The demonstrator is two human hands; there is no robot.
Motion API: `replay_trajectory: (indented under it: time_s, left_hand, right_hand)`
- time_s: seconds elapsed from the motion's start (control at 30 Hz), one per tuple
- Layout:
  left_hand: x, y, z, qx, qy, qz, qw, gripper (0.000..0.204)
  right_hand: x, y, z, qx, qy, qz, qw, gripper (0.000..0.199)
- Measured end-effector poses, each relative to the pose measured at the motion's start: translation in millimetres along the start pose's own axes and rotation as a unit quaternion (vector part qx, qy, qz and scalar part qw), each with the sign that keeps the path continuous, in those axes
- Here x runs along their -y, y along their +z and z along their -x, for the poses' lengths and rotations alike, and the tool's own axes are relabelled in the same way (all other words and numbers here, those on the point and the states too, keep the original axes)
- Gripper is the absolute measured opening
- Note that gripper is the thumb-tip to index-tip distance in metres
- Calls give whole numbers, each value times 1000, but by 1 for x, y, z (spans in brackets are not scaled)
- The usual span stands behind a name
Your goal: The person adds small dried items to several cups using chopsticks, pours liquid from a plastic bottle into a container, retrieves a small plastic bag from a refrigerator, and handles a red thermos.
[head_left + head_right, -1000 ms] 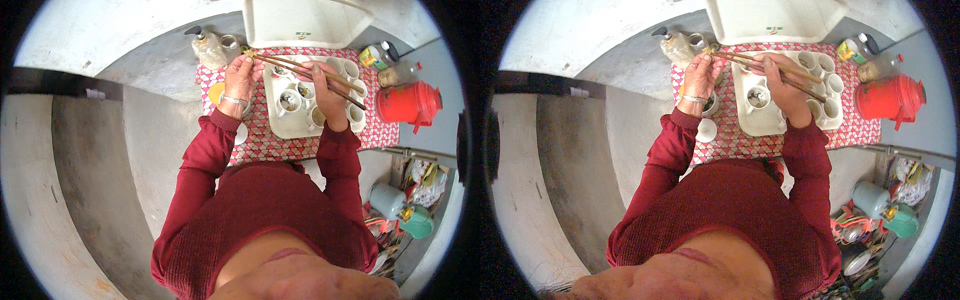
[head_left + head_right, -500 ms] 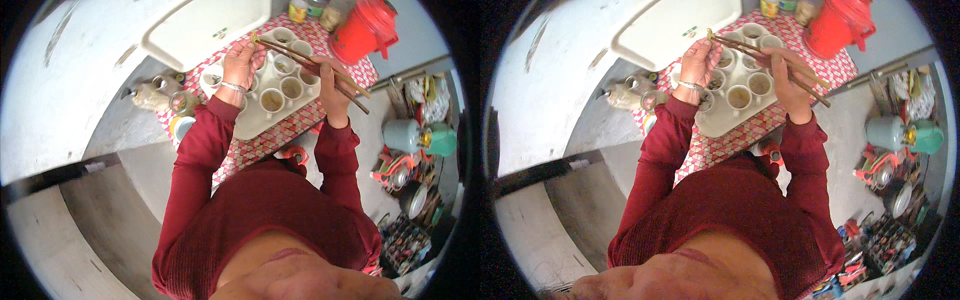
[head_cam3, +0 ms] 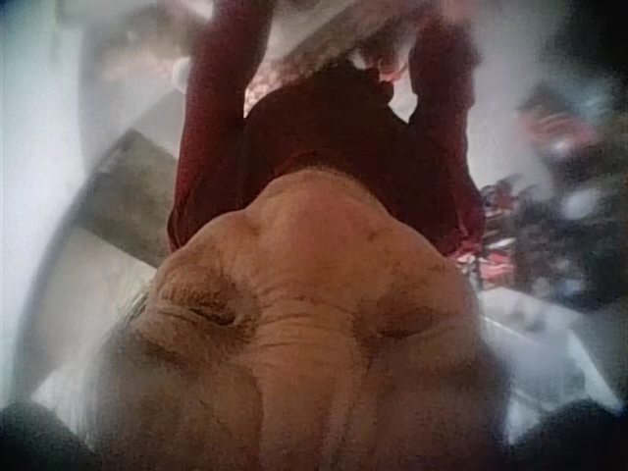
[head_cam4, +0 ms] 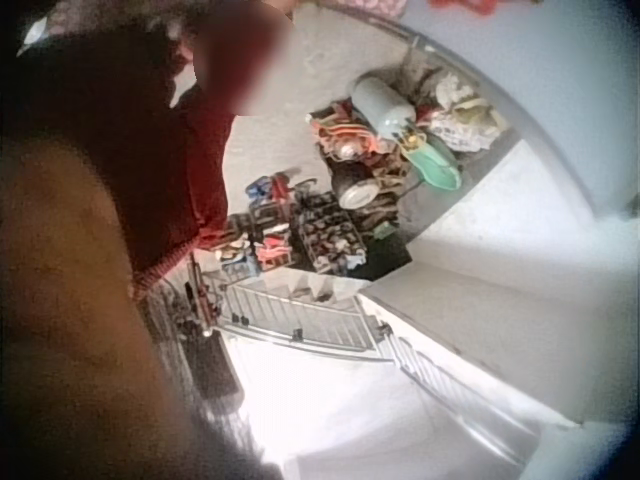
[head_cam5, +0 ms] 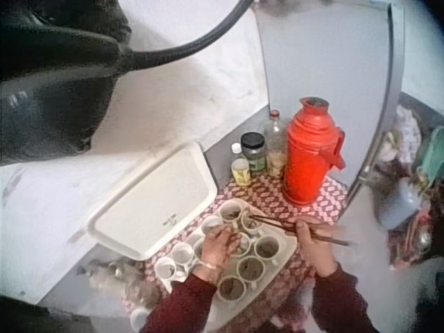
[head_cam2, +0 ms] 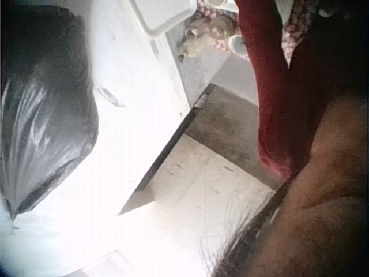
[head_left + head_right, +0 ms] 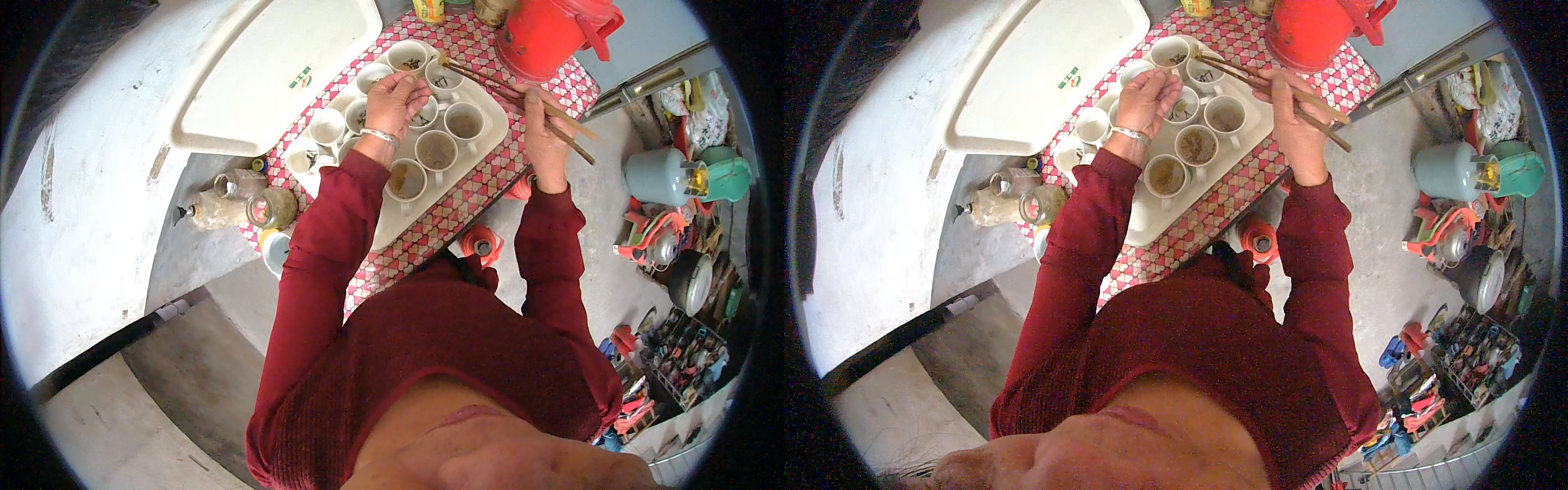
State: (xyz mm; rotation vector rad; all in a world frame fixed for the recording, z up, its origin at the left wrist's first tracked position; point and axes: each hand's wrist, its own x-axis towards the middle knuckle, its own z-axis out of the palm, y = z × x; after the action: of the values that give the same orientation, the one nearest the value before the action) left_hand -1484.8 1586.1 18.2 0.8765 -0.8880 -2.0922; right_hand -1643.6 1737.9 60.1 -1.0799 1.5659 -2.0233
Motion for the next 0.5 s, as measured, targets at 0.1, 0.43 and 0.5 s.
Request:
replay_trajectory:
  time_s: [0.1,0.43,0.5]
  left_hand:
    - [2,-10,-2,-9,-3,-10,1000,15]
    - [-10,-25,-4,-26,-5,-30,999,19]
    - [-14,-25,-10,-23,-7,-39,999,18]
  right_hand:
    - [-30,0,-7,14,47,74,996,21]
    - [-64,-1,-14,14,-5,135,991,18]
    - [-59,-1,-15,3,11,115,993,19]
